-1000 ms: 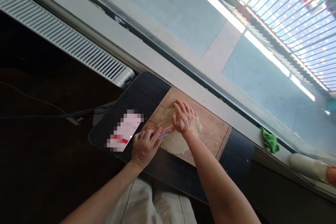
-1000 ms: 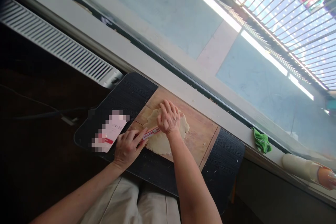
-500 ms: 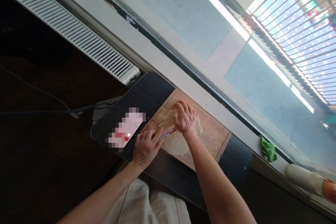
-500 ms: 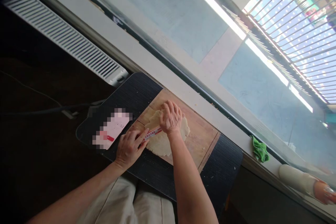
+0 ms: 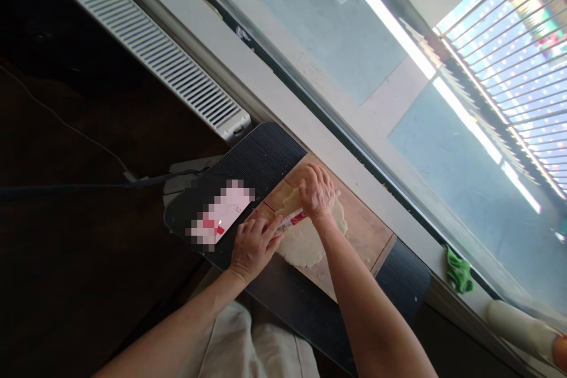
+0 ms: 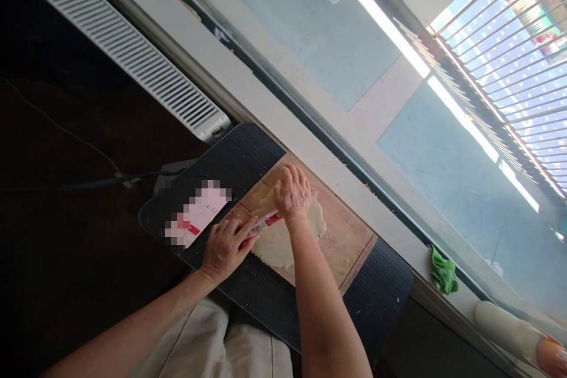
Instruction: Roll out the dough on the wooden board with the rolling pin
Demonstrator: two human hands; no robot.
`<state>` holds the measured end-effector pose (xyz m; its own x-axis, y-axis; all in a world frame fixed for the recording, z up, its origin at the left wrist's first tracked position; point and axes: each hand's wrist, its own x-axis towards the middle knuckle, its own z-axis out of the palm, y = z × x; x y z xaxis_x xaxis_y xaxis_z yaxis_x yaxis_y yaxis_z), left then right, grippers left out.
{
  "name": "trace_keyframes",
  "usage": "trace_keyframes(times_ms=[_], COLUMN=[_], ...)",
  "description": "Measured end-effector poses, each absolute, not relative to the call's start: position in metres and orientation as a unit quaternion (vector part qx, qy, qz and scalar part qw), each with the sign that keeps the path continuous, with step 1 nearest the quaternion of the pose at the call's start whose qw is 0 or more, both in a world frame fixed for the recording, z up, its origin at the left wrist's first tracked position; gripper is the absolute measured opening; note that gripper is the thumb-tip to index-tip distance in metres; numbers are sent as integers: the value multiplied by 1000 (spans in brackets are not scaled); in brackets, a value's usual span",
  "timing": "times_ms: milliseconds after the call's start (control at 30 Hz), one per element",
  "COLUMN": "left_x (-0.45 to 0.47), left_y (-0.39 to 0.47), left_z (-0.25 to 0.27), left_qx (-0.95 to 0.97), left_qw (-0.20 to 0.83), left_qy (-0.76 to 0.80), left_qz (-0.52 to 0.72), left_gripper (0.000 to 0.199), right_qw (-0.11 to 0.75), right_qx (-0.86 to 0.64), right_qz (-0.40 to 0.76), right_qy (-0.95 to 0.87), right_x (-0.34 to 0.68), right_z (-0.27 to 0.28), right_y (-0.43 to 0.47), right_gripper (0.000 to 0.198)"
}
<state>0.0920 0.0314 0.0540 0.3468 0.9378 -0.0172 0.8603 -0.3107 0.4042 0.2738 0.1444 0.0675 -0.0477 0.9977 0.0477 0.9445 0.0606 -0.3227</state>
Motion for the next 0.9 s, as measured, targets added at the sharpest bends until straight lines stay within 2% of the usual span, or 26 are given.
trace_keyframes(times_ms=[133, 367, 667, 900], left_x=[94, 85, 98, 90], left_y=[31, 49, 30, 45], left_z=[56, 51, 57, 51], left_qx=[798, 810, 800, 804], left_qw=[181, 169, 188, 190], left_qy=[564, 552, 558, 556], left_qz=[109, 100, 111, 92], left_gripper=[43, 45, 43, 49], right_qw=[136, 145, 163, 147], right_qx=[-691, -674, -721, -697], right_qz=[99, 88, 83, 78], right_qy=[-703, -719, -669, -697], right_x=[283, 257, 285, 261], right_z=[65, 58, 67, 62], right_y=[134, 181, 125, 175], right_gripper=[37, 39, 33, 36])
